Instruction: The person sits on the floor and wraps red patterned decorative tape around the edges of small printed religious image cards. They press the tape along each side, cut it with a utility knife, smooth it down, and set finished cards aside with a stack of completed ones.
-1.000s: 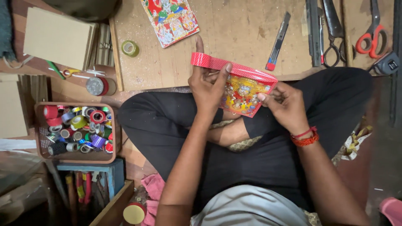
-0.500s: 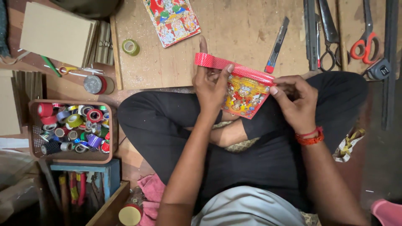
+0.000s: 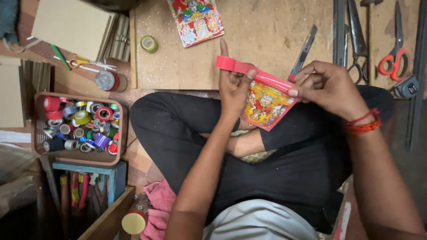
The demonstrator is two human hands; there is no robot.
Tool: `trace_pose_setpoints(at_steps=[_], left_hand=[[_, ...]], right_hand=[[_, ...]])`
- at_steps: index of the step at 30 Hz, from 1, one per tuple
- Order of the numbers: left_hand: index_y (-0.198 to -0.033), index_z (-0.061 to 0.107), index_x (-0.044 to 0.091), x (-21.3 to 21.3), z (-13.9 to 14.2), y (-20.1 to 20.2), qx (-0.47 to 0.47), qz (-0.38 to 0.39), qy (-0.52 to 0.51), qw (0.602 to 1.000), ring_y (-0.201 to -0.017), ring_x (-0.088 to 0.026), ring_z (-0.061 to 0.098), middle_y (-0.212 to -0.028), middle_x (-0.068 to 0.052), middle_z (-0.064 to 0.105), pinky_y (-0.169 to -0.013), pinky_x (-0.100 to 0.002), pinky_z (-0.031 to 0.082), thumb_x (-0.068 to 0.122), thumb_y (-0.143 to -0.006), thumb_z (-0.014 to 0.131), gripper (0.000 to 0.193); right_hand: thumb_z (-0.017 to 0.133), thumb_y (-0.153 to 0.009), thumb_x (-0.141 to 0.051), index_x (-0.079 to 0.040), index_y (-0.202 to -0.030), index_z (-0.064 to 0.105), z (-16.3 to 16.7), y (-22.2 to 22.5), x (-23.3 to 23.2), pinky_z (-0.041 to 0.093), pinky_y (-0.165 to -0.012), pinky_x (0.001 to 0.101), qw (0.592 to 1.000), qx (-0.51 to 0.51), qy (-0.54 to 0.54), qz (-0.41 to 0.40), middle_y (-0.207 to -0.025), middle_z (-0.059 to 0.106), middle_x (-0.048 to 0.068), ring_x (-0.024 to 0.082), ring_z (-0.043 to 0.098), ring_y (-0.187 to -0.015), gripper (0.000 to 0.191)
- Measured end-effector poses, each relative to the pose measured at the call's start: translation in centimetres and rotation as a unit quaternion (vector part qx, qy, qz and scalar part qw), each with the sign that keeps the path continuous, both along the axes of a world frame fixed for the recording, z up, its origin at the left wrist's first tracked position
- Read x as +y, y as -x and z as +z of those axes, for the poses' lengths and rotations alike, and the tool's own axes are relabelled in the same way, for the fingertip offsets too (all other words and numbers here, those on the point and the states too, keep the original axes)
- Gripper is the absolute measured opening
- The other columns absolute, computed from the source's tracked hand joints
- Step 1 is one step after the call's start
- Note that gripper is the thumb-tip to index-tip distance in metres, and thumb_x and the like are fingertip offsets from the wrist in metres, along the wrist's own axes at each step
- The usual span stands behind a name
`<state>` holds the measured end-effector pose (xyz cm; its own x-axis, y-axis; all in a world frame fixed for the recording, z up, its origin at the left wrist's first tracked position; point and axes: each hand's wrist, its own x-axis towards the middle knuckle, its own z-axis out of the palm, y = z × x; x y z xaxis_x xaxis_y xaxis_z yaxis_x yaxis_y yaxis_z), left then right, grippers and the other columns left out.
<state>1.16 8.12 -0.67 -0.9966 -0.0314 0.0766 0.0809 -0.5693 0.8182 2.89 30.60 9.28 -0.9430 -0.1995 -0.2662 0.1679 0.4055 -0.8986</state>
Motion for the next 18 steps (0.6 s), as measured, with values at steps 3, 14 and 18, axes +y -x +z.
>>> trace_pose_setpoints(at_steps=[3, 14, 18], left_hand=[[-0.172, 0.003, 0.010, 0.5, -0.3, -0.3, 0.004, 0.030, -0.010, 0.999, -0.093, -0.011, 0.062, -0.099, -0.002, 0.064, -0.091, -0.027, 0.053, 0.005, -0.102, 0.070, 0.097], [-0.172, 0.004, 0.010, 0.6, 0.2, -1.1, -0.008, 0.057, -0.014, 0.998, -0.092, -0.010, 0.058, -0.099, -0.001, 0.061, -0.090, -0.026, 0.052, 0.011, -0.103, 0.069, 0.095], [-0.174, 0.011, 0.008, -0.1, 0.7, -1.1, -0.054, 0.017, -0.033, 0.998, -0.081, -0.009, 0.056, -0.096, -0.001, 0.060, -0.077, -0.025, 0.050, 0.009, -0.102, 0.066, 0.091]], right_hand=[[0.078, -0.083, 0.000, 0.002, -0.117, 0.063, 1.6, -0.1, -0.3, 0.055, -0.070, 0.0232, 0.999, -0.029, -0.014, 0.027, -0.080, 0.072, 0.005, 0.009, 0.070, -0.077, 0.038], [0.084, -0.069, 0.002, 0.000, -0.119, 0.062, 1.7, 5.4, -4.9, 0.054, -0.062, 0.0257, 0.986, -0.054, -0.069, 0.139, -0.082, 0.069, 0.005, 0.012, 0.068, -0.073, 0.055], [0.084, -0.073, -0.003, 0.002, -0.104, 0.065, 0.6, 7.2, -7.9, 0.054, -0.059, 0.0251, 0.989, -0.020, -0.074, 0.126, -0.075, 0.071, 0.006, 0.012, 0.069, -0.067, 0.037]])
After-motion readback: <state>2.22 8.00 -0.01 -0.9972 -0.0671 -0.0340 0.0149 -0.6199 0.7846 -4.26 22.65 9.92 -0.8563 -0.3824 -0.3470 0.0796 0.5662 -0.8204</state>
